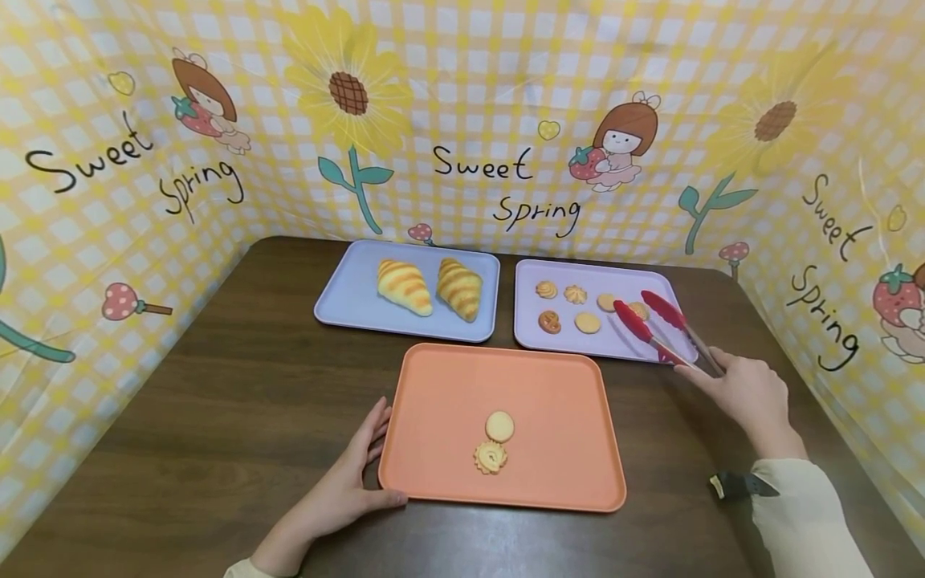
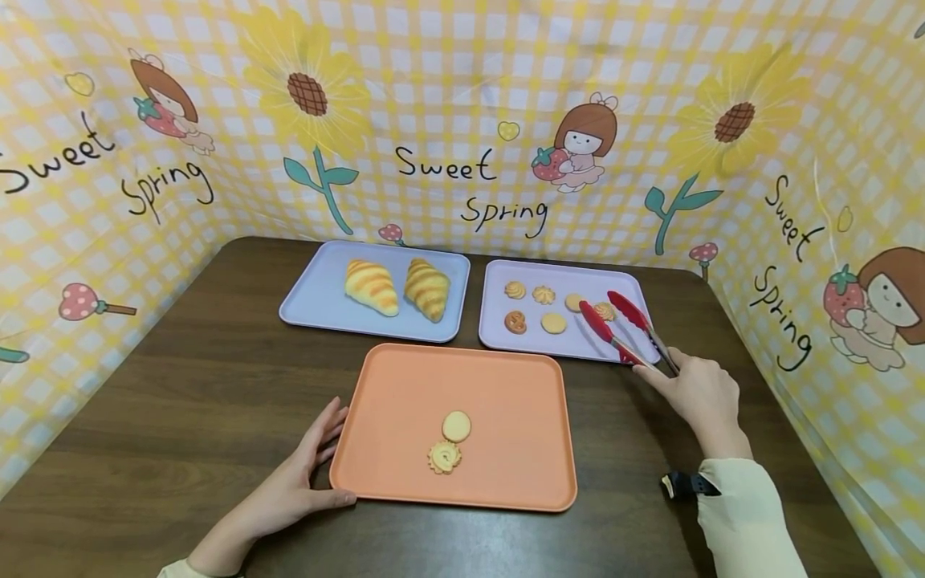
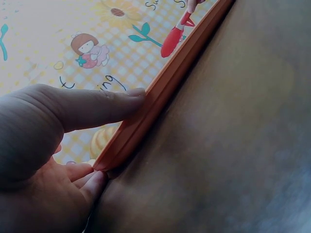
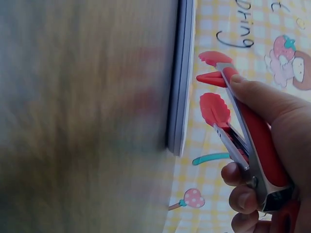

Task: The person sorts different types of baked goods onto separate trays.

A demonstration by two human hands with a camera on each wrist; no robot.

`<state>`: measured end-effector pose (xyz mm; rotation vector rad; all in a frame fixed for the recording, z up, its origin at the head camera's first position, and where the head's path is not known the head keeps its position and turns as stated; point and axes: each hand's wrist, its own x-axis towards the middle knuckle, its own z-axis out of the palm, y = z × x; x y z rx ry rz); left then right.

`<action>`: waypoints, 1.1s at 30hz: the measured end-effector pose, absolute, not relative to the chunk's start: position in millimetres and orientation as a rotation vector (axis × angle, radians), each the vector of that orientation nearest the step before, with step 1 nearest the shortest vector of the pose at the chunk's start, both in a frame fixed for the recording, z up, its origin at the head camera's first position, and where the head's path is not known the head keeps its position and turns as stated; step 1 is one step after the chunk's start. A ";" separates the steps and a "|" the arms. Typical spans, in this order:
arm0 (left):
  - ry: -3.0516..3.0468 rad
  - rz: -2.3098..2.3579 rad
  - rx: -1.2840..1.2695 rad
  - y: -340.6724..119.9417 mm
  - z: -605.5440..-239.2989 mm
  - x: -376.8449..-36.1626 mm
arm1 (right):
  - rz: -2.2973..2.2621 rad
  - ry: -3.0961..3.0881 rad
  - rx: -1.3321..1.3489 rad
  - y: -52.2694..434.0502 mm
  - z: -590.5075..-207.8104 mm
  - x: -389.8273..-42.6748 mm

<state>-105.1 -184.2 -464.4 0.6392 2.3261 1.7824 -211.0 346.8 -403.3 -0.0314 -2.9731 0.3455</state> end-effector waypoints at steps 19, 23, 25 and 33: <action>2.312 1.777 0.613 -183.8 -463.5 -105.1 | 0.433 -2.651 0.275 303.7 -390.6 -182.1; 2.309 1.785 0.623 -183.7 -463.7 -105.0 | 0.433 -2.534 0.473 297.6 -394.1 -179.6; 2.316 1.789 0.643 -183.6 -464.0 -104.9 | 0.442 -2.493 0.556 295.3 -395.5 -178.5; 2.330 1.806 0.691 -183.5 -463.7 -103.9 | 0.477 -2.451 0.803 289.4 -397.7 -176.2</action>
